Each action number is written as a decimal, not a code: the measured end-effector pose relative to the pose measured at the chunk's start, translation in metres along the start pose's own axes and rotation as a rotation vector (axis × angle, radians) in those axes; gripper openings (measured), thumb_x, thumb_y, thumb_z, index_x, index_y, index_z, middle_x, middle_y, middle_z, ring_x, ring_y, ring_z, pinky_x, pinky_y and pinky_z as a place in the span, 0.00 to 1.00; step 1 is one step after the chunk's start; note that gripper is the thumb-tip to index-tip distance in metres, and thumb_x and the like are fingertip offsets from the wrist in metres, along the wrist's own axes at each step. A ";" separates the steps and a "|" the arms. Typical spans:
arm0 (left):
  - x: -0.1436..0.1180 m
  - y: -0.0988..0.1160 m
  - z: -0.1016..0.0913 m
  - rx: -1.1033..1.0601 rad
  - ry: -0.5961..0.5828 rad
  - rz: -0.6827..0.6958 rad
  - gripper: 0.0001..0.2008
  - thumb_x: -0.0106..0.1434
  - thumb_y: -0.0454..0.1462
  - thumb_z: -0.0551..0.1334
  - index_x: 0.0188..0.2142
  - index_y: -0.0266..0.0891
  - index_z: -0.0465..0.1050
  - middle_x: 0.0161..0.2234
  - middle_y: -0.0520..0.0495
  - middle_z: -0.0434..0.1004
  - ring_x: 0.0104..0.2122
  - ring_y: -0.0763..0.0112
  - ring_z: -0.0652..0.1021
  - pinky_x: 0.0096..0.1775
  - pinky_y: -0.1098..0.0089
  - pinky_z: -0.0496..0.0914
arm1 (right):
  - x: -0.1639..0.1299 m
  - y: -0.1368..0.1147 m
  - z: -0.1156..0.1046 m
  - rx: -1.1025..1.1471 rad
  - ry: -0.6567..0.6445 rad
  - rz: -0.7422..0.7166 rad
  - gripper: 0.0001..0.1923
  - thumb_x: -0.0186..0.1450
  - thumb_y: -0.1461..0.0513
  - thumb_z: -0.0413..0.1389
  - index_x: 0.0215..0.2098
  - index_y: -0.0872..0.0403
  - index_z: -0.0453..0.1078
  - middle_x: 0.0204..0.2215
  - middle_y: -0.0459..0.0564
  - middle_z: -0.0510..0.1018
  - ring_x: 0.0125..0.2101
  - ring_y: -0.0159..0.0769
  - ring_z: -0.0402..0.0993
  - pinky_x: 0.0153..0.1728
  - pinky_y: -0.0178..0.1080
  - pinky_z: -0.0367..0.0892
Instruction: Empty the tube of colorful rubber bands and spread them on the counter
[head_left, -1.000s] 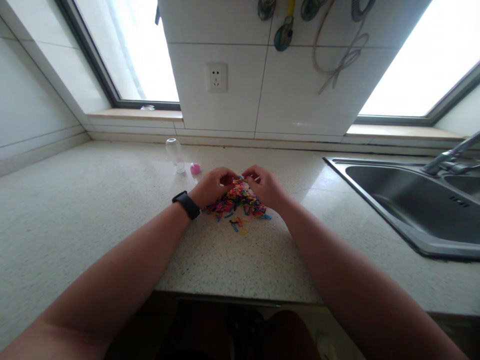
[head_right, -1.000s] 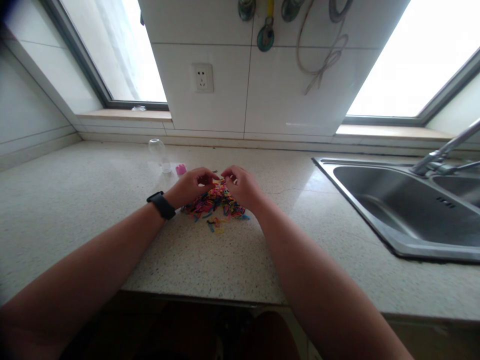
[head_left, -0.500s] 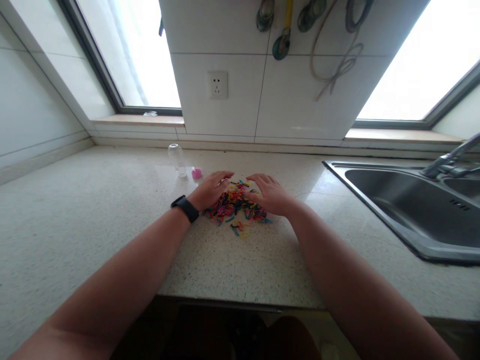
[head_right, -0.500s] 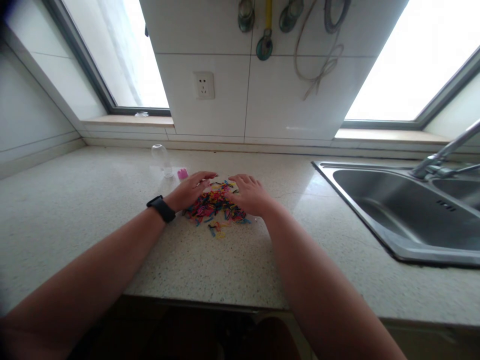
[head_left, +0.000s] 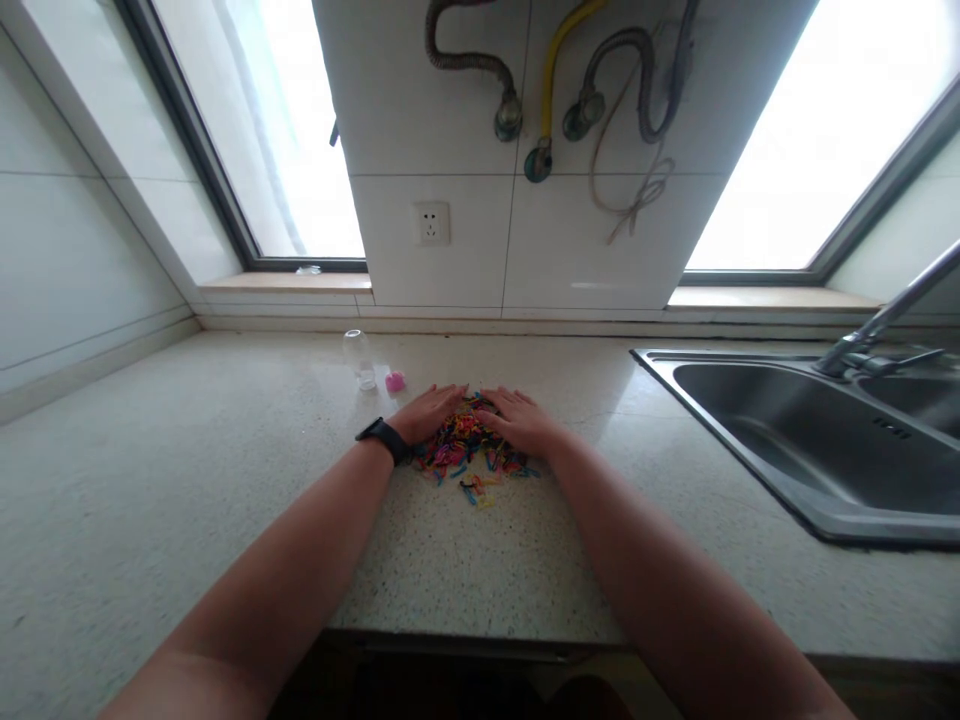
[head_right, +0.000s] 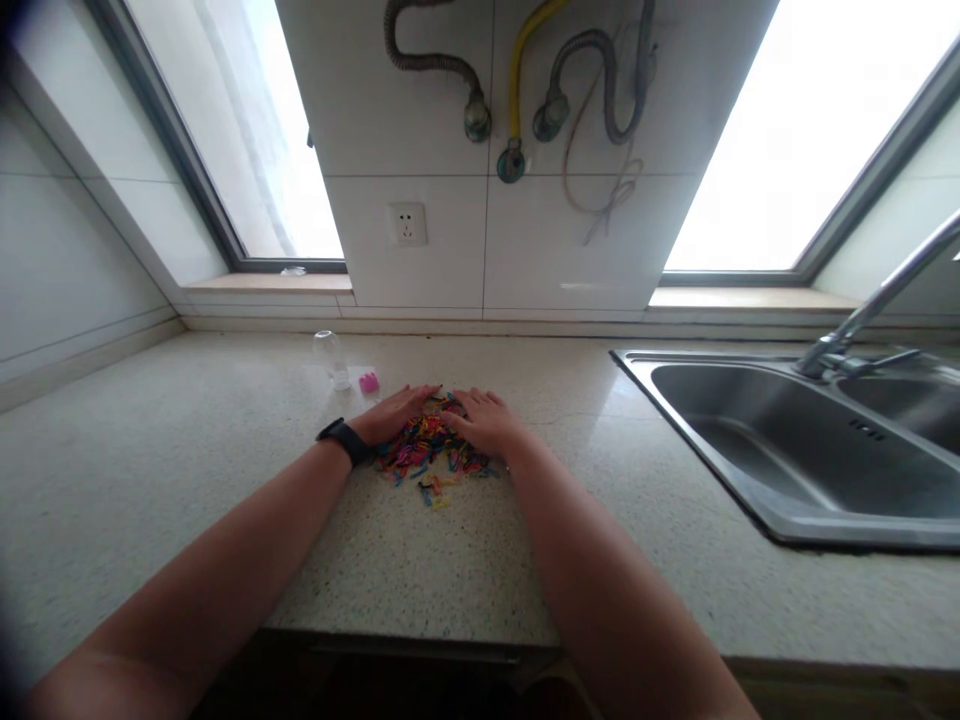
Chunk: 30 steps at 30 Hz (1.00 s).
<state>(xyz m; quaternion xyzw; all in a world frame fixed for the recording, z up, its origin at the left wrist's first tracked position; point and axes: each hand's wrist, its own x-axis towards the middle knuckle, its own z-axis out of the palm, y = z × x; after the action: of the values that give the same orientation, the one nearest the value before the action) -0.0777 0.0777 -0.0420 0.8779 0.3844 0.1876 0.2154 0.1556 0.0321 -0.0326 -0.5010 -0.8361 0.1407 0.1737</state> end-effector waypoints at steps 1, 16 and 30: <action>-0.001 0.002 -0.002 -0.110 0.013 0.010 0.33 0.73 0.51 0.35 0.65 0.36 0.59 0.62 0.41 0.61 0.63 0.64 0.61 0.65 0.56 0.47 | -0.001 -0.002 -0.002 0.086 0.008 -0.039 0.38 0.69 0.41 0.40 0.65 0.57 0.59 0.62 0.56 0.63 0.62 0.46 0.56 0.63 0.49 0.47; 0.010 -0.006 0.004 -0.054 -0.076 0.028 0.33 0.73 0.49 0.31 0.63 0.40 0.62 0.65 0.46 0.57 0.66 0.67 0.56 0.66 0.60 0.40 | 0.005 -0.013 0.003 0.151 0.073 -0.090 0.29 0.71 0.45 0.39 0.64 0.48 0.62 0.61 0.48 0.66 0.61 0.42 0.60 0.62 0.45 0.52; -0.045 0.038 0.008 -0.415 0.032 0.008 0.30 0.72 0.54 0.40 0.53 0.37 0.70 0.54 0.42 0.71 0.53 0.63 0.72 0.58 0.64 0.63 | -0.037 -0.035 0.009 0.455 0.165 -0.147 0.24 0.69 0.49 0.48 0.56 0.54 0.65 0.51 0.55 0.73 0.51 0.40 0.69 0.53 0.43 0.63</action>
<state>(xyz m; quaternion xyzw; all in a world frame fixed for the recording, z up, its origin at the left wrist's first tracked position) -0.0798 0.0181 -0.0359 0.8130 0.3376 0.2775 0.3848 0.1401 -0.0176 -0.0315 -0.3967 -0.8002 0.2708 0.3593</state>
